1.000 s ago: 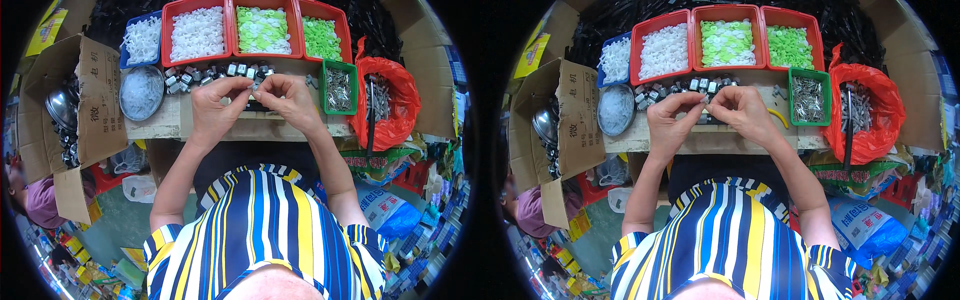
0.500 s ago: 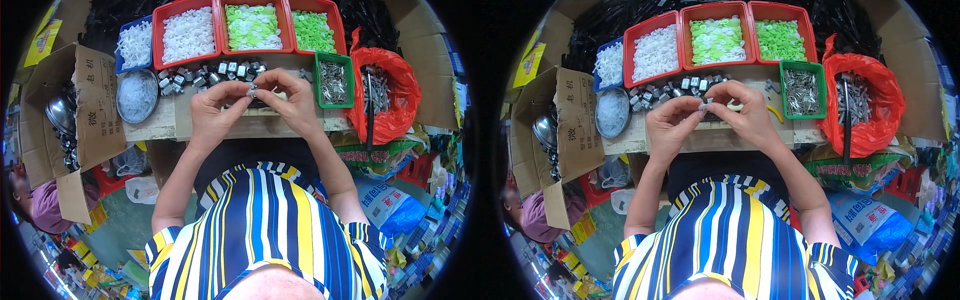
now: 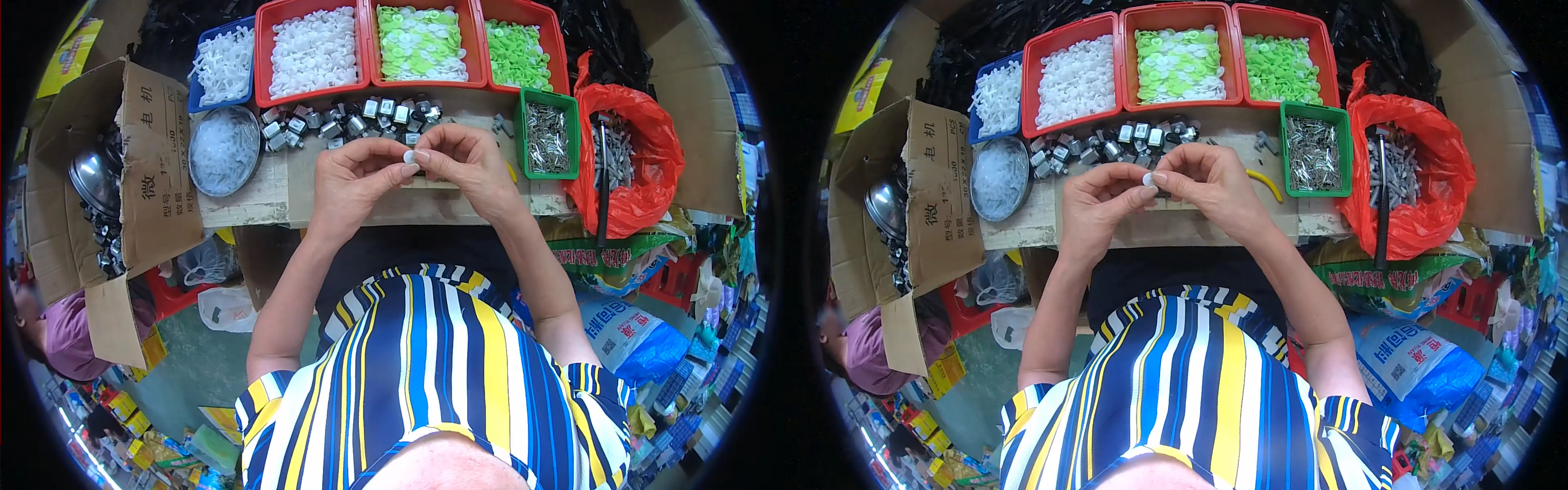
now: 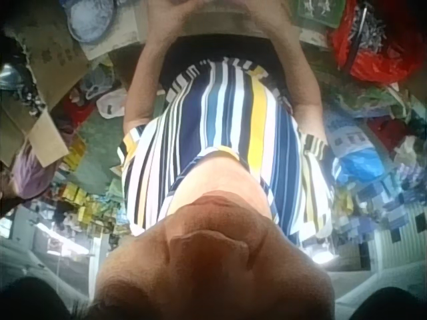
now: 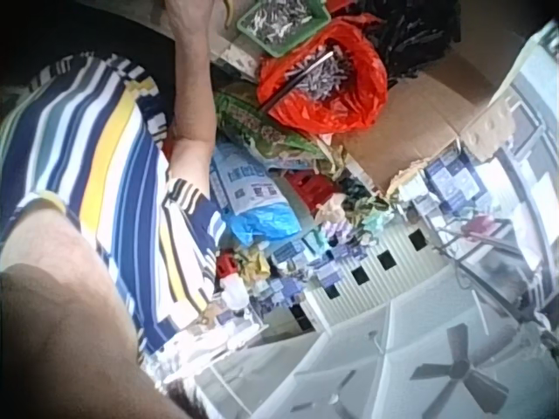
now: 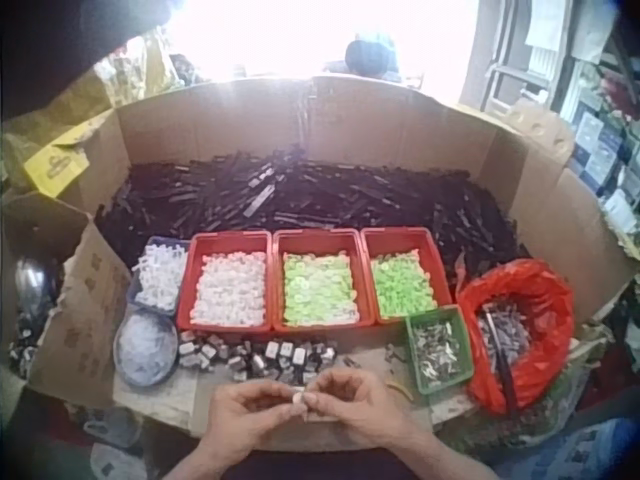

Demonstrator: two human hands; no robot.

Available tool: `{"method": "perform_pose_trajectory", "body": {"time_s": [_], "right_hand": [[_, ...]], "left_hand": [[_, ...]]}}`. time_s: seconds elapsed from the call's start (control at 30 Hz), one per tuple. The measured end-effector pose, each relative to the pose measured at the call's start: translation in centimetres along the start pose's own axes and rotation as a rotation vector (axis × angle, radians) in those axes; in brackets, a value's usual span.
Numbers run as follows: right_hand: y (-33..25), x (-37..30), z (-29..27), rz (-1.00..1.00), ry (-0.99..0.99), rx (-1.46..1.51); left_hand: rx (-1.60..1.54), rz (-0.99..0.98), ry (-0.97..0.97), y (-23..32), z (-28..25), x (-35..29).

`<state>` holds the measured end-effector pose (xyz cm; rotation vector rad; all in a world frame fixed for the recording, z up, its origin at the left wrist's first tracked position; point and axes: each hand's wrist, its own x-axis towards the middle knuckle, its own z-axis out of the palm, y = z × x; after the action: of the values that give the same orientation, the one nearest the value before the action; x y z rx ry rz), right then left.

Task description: Assembling small plastic and metal parts into a housing on a workshop bench using a jig and pliers.

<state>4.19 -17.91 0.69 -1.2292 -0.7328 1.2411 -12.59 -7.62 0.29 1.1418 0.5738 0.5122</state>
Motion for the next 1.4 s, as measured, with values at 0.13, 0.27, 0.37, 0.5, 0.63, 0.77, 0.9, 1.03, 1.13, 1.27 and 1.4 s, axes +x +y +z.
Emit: {"method": "perform_pose_trajectory", "body": {"time_s": [0.13, 0.27, 0.37, 0.5, 0.63, 0.77, 0.9, 1.03, 1.13, 1.27, 1.4], "right_hand": [[-0.2, -0.3, 1.1, -0.305, 0.193, -0.437], [-0.2, -0.8, 1.2, -0.587, 0.158, -0.658], [0.4, -0.9, 0.9, -0.628, 0.172, -0.672], [0.9, -0.8, 0.4, -0.670, 0.122, -0.767], [1.2, -0.7, 0.2, -0.648, 0.063, -0.753], [1.7, -0.4, 0.1, -0.646, 0.046, -0.783], [2.4, 0.1, -0.2, -0.625, 0.060, -0.914], [3.0, 0.4, -0.1, -0.605, 0.069, -1.078], [3.1, 0.5, 0.1, -0.588, 0.045, -1.093], [2.7, 0.4, -0.1, -0.565, 0.027, -1.127], [2.7, 0.6, -0.3, -0.563, 0.002, -1.080]], "left_hand": [[-0.142, -0.122, 0.043, -0.3, -0.3, 0.0], [-0.321, -0.206, 0.009, -0.8, -0.1, -0.3], [-0.268, -0.205, 0.002, -0.8, 0.2, -0.6], [0.097, -0.060, 0.124, -0.5, 1.0, -1.4], [0.351, 0.211, 0.047, -1.2, 0.5, -1.3], [0.525, 0.247, 0.012, -1.3, -0.1, -1.3], [0.881, 0.509, 0.084, -1.8, -0.3, -1.3], [1.067, 0.614, 0.059, -2.5, -1.2, -1.6], [1.114, 0.645, 0.016, -2.8, -1.4, -1.8], [1.206, 0.678, -0.021, -2.7, -1.4, -1.8], [1.204, 0.675, -0.035, -2.6, -1.2, -1.8]]}}
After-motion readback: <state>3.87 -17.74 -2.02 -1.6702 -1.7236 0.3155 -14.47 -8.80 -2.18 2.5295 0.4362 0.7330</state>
